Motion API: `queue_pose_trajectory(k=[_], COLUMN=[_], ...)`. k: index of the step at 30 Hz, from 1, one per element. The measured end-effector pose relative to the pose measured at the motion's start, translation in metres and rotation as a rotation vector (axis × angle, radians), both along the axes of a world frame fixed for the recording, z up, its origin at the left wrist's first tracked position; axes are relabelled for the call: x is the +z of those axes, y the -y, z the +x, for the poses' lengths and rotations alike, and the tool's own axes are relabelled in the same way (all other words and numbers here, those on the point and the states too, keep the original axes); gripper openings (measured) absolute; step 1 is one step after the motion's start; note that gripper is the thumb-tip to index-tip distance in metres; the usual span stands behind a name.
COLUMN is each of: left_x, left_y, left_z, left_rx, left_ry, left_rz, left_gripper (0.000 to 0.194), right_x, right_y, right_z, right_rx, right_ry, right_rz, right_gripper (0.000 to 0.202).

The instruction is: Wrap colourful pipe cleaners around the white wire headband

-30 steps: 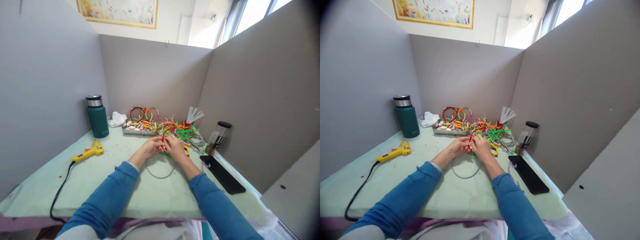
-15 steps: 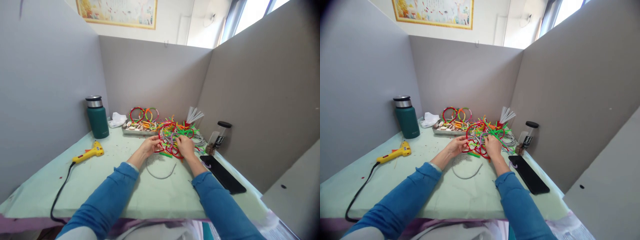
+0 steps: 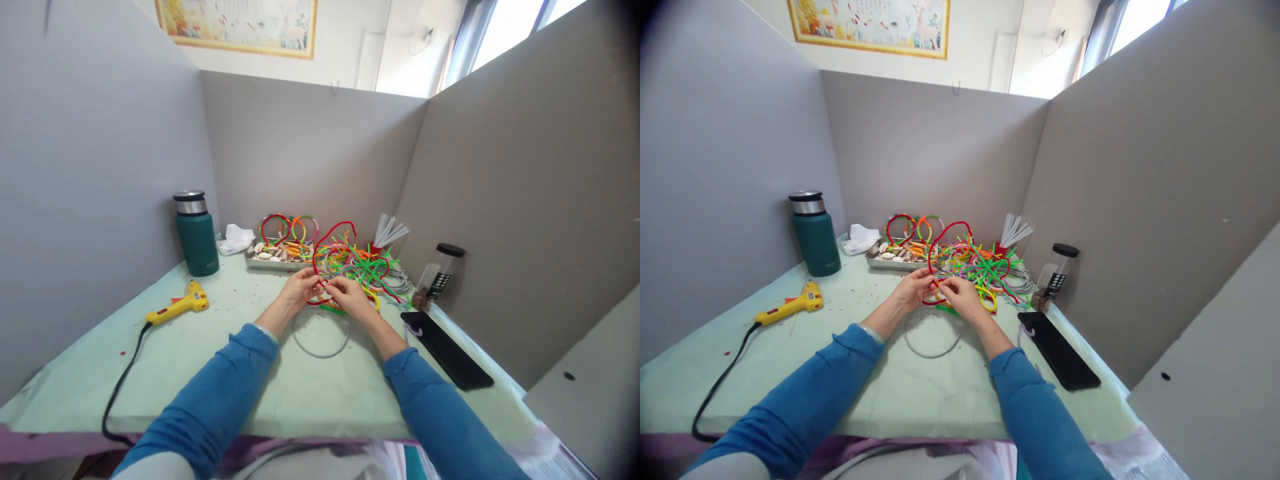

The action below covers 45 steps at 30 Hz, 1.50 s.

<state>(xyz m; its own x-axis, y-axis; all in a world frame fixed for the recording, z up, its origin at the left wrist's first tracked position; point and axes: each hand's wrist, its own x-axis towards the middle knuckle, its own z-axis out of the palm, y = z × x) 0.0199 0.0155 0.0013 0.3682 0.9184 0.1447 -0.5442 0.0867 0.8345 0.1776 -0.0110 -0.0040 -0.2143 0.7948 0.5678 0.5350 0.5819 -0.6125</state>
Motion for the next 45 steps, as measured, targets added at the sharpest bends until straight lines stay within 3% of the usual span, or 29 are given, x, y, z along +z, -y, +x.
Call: queue_pose_trajectory(k=[8,14,24,36,45], left_x=[-0.007,-0.006,-0.009,-0.012,-0.007], left_y=[-0.003,-0.005,-0.009,-0.007,-0.004], left_z=[0.006,0.004,0.003,0.008,0.007], left_rx=[0.051,0.056,0.055,0.090,0.105], left_ry=[-0.193,-0.092,-0.003,-0.263,-0.207], left_rz=[-0.017,-0.015,0.013,0.040,0.069], left_gripper=[0.014,0.009,0.021,0.029,0.028], right_x=[-0.005,-0.004,-0.002,-0.004,-0.001], right_y=[-0.005,-0.007,0.000,-0.003,-0.006], right_z=[0.002,0.006,0.001,0.001,0.002], right_rx=[-0.138,-0.109,-0.037,-0.108,-0.048], right_ry=[0.102,0.010,-0.004,0.004,-0.212], right_rz=[0.188,0.098,0.022,0.087,-0.115], right_gripper=[0.015,0.024,0.022,0.021,0.025])
